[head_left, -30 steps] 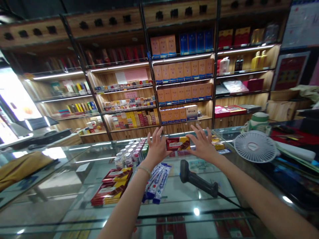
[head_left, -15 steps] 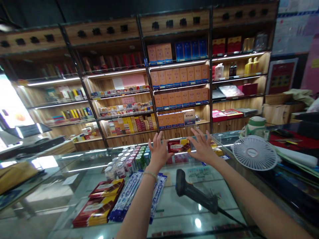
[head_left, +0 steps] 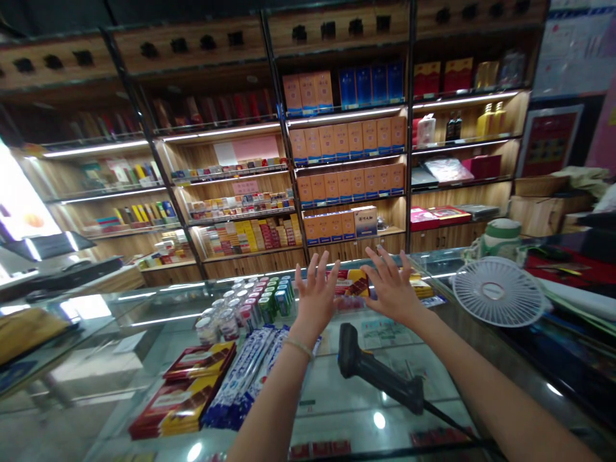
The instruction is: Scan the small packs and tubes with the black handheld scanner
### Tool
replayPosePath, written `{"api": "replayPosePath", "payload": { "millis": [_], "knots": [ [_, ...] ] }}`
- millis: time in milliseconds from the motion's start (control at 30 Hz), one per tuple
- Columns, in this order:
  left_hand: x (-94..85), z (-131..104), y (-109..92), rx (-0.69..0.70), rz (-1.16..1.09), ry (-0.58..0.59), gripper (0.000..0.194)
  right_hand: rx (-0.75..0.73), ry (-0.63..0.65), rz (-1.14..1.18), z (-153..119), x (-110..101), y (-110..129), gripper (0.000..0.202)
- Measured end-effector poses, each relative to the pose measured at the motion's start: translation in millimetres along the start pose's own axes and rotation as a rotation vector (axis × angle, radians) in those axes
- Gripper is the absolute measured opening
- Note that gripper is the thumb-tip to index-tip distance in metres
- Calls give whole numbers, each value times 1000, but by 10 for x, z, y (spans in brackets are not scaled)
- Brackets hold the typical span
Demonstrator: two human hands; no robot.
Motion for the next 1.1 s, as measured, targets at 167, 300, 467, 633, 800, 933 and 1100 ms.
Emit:
{"api": "replayPosePath", "payload": {
  "millis": [167, 300, 467, 633, 800, 933, 1100],
  "knots": [
    [-40, -23, -173, 60, 18, -11, 84, -23, 4, 9, 0, -87, 116, 55],
    [-39, -26, -238, 66, 14, -32, 68, -35, 6, 30, 5, -125, 185, 53],
    [-76, -40, -151, 14, -28, -76, 60, -19, 33, 126, -10, -65, 86, 70],
    [-144, -79, 59, -119, -119, -119, 61, 145, 61, 236, -85, 162, -205, 76],
    [-183, -99, 42, -148, -230, -129, 67, 203, 182, 281, -156, 445, -213, 78],
    [-175, -102, -107, -101, -307, -108, 69, 142, 204, 326, -191, 533, -100, 86],
    [-148, -101, -269, -40, -378, -58, 76, 87, 212, 369, -214, 574, -44, 85]
  ]
}}
Point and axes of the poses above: each hand's wrist, its own z-axis towards the middle knuckle, its own x-axis out of the palm, y = z × x, the point moved 9 cm from there along z, towards the middle knuckle, and after that the axes turned 7 degrees about y, right-handed, at the moved point
